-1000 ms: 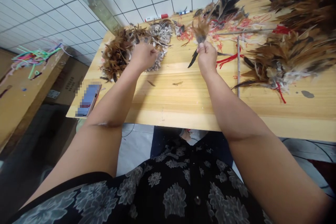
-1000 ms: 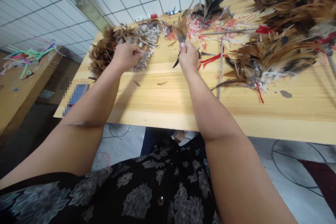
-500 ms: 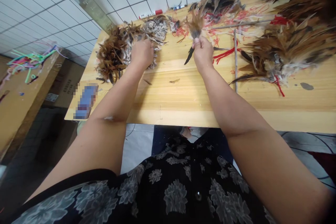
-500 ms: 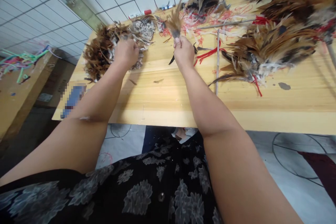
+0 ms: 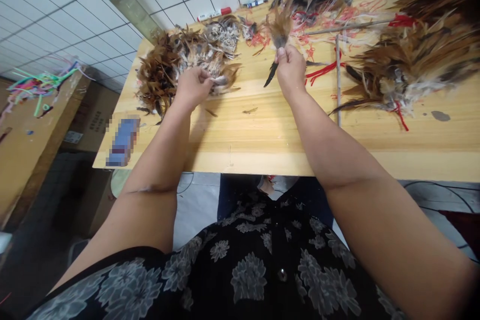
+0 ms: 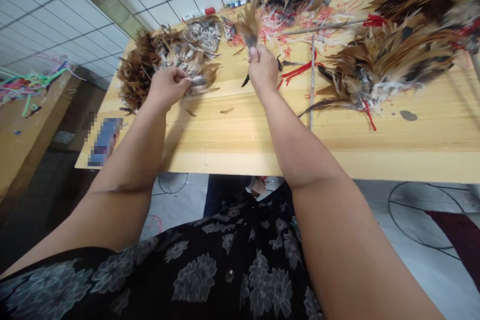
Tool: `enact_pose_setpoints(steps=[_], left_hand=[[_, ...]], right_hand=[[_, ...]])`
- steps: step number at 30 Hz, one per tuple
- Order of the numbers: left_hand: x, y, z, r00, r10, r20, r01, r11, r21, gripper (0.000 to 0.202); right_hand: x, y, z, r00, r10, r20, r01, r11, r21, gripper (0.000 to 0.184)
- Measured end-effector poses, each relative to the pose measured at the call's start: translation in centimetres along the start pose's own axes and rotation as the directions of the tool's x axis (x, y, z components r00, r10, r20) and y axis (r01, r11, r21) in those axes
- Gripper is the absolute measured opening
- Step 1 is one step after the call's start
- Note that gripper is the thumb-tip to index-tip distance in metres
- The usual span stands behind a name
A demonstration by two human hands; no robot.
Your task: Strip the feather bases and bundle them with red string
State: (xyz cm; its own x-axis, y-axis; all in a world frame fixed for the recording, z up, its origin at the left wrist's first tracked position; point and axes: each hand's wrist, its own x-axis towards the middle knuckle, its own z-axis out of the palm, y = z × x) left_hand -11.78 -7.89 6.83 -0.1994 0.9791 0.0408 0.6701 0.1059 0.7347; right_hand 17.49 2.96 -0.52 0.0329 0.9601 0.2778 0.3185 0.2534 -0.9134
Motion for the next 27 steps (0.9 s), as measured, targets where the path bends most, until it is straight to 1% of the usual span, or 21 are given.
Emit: enact_pose_setpoints(steps=[2,3,5,7,10,13,15,17,20,22,25,26,27], left_hand=[[-0.9,0.5,-0.3,0.984,0.074,-0.161,-0.044,0.982,0.185,0.018],[-1.3,1.0,-0.5,0.97,0.116,-0.211,-0.064,0.968,0.241,0.017],[-2.1,2.0,-0.8,0.948,0.2,-0.249,-0.131,0.955,0.267,0.017],[-2.7,3.0,-0.8,0.938,0.25,-0.239,-0.194,0.953,0.234,0.02],[-3.3,4.2,0.1,0.948,0.277,-0.158,-0.241,0.946,0.215,0.024],[-3.5,4.4,1.5,0.973,0.222,-0.06,-0.203,0.954,0.222,0.036],[-3.2,4.0,2.3,0.987,0.159,-0.008,-0.154,0.968,0.196,0.044],[-2.8,3.2,2.9,0.995,0.103,0.015,-0.104,0.98,0.168,0.048],[-1.8,2.2,2.9,0.997,0.069,0.016,-0.07,0.989,0.133,0.052],[-1.2,2.0,2.4,0.995,0.1,-0.001,-0.099,0.984,0.147,0.051],[-0.8,2.4,1.5,0.984,0.166,-0.061,-0.148,0.962,0.228,0.044],[-0.7,2.6,1.3,0.981,0.177,-0.078,-0.157,0.964,0.216,0.043],[-0.6,2.8,1.3,0.98,0.175,-0.092,-0.159,0.974,0.159,0.044]], right_hand=[[-0.2,-0.5,-0.2,1.0,0.02,-0.012,-0.019,0.999,0.027,0.045],[-0.3,-0.7,-0.3,1.0,0.02,-0.018,-0.019,0.999,0.041,0.046],[-0.3,-0.7,-0.3,0.999,0.024,-0.021,-0.023,0.998,0.051,0.049],[0.0,-0.1,-0.1,1.0,0.014,-0.022,-0.013,0.999,0.05,0.049],[0.8,1.5,0.6,0.999,-0.041,-0.016,0.042,0.996,0.072,0.051],[1.6,3.0,1.1,0.995,-0.095,-0.003,0.095,0.992,0.079,0.059],[1.8,3.5,1.2,0.995,-0.096,0.002,0.096,0.993,0.067,0.061],[1.7,3.6,1.1,0.996,-0.09,0.002,0.09,0.994,0.065,0.059],[1.6,3.6,1.0,0.994,-0.105,0.004,0.104,0.99,0.094,0.059],[1.5,3.5,1.0,0.994,-0.111,-0.002,0.11,0.987,0.118,0.058],[1.3,2.7,1.0,0.997,-0.072,-0.029,0.075,0.988,0.132,0.051],[1.1,2.2,0.9,0.998,-0.051,-0.032,0.055,0.99,0.129,0.05],[0.8,1.6,0.8,0.999,-0.033,-0.032,0.037,0.992,0.117,0.05]])
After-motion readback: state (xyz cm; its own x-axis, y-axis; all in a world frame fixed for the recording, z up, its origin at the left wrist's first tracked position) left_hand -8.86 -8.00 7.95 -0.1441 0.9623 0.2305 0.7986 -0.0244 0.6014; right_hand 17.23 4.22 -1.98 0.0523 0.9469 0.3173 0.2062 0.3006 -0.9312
